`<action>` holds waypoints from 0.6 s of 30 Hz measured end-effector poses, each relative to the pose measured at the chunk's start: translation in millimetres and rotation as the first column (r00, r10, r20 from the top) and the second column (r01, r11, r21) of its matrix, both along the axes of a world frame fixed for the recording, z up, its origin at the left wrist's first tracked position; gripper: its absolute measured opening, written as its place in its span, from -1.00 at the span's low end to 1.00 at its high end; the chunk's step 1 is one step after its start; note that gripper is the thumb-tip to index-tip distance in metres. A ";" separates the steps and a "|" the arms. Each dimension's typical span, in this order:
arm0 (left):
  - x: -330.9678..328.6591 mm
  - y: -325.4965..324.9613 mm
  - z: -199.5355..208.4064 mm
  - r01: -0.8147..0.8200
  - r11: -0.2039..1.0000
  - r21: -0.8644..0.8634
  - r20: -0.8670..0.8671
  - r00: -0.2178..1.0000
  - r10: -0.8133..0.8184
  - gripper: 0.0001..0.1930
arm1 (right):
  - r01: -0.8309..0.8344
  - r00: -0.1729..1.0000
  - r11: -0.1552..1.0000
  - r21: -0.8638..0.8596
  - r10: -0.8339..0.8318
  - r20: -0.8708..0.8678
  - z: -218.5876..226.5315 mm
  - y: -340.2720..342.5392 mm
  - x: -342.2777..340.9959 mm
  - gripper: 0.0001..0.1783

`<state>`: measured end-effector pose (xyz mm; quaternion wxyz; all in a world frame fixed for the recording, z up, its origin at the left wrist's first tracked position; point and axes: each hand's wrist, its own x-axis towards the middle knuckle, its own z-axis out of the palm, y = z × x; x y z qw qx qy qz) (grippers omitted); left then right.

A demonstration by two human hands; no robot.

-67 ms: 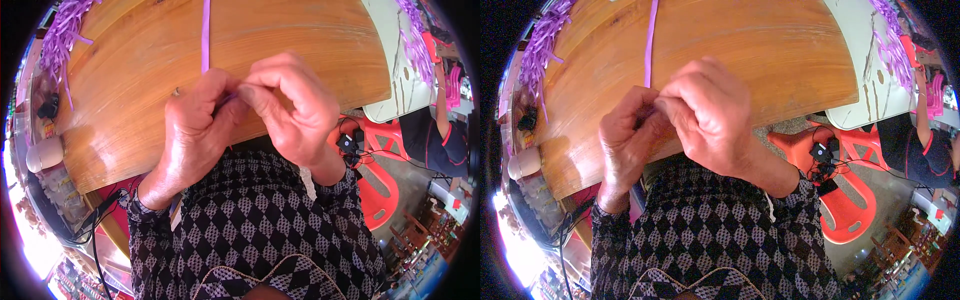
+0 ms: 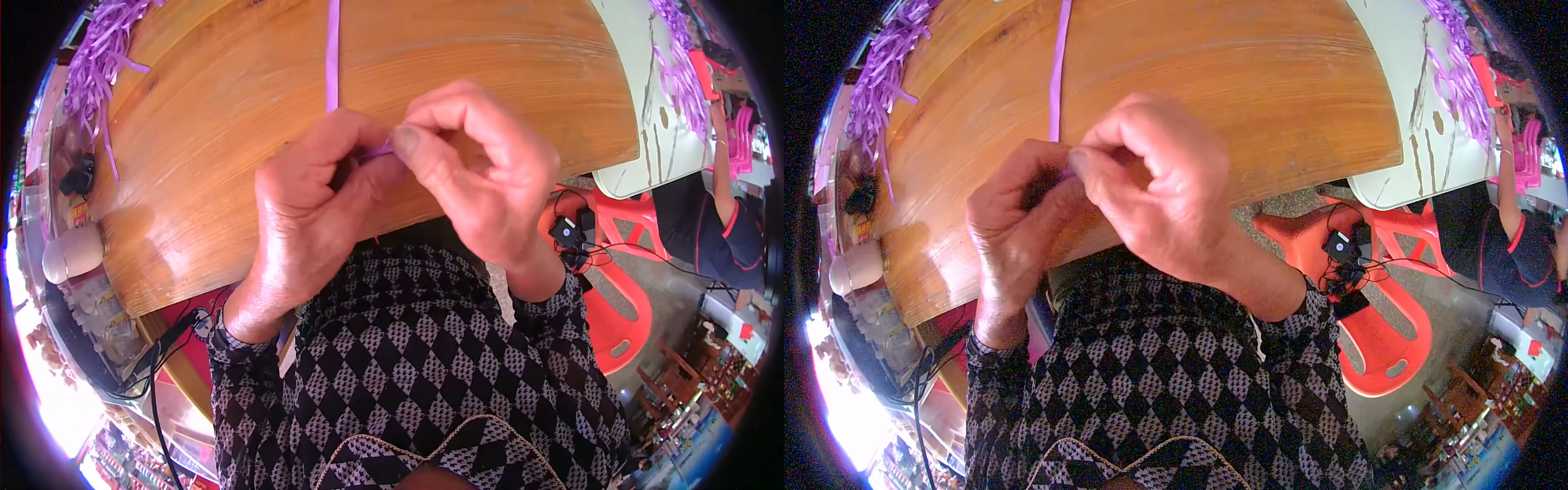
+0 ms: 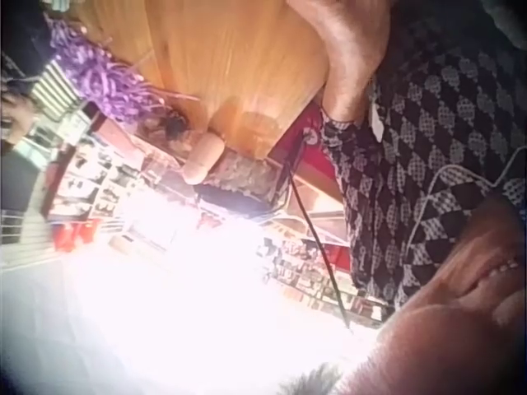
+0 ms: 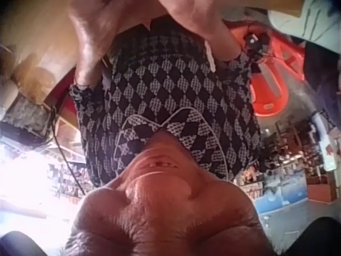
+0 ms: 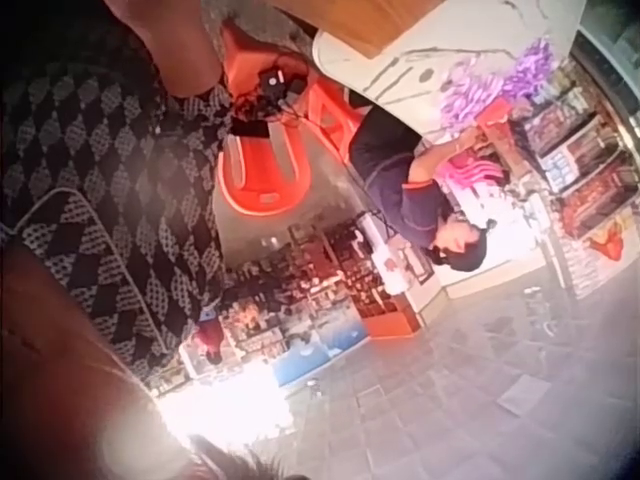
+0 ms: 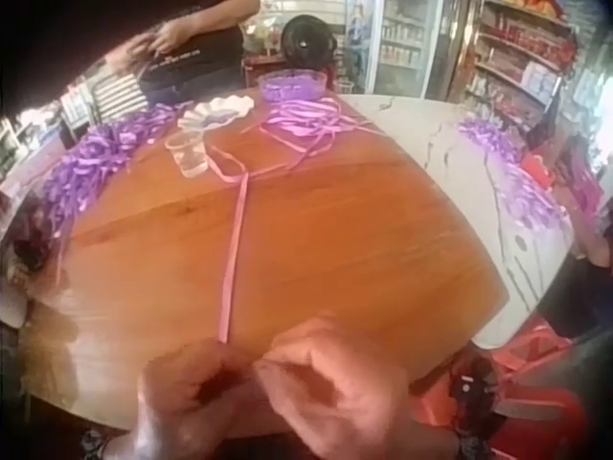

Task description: The person ties knots in a purple ribbon by hand, pulling the ribbon taut and then looping and threading the ends to form a series of knots along its length.

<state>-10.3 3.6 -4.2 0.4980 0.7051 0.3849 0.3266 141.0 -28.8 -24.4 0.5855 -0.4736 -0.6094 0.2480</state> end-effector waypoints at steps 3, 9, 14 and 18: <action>-3.7 2.0 -5.1 -0.007 0.999 0.039 0.051 0.999 0.005 -0.89 | -0.069 0.947 0.956 -0.285 -0.027 -0.321 7.3 -5.3 -1.3 -0.91; 6.5 -5.4 -5.0 -0.078 0.997 0.012 0.206 0.976 0.074 -0.85 | -0.322 0.770 0.848 -0.420 -0.024 -0.638 10.7 -5.8 3.1 -0.85; 4.3 -5.0 -9.5 -0.113 0.983 0.142 0.212 0.974 0.081 -0.86 | -0.440 0.707 0.786 -0.434 0.005 -0.708 12.8 -4.6 4.1 -0.82; 0.0 -4.5 -8.1 -0.124 0.952 0.281 0.104 0.990 0.098 -0.88 | -0.526 0.606 0.763 -0.377 0.025 -0.795 8.2 -8.1 -0.2 -0.83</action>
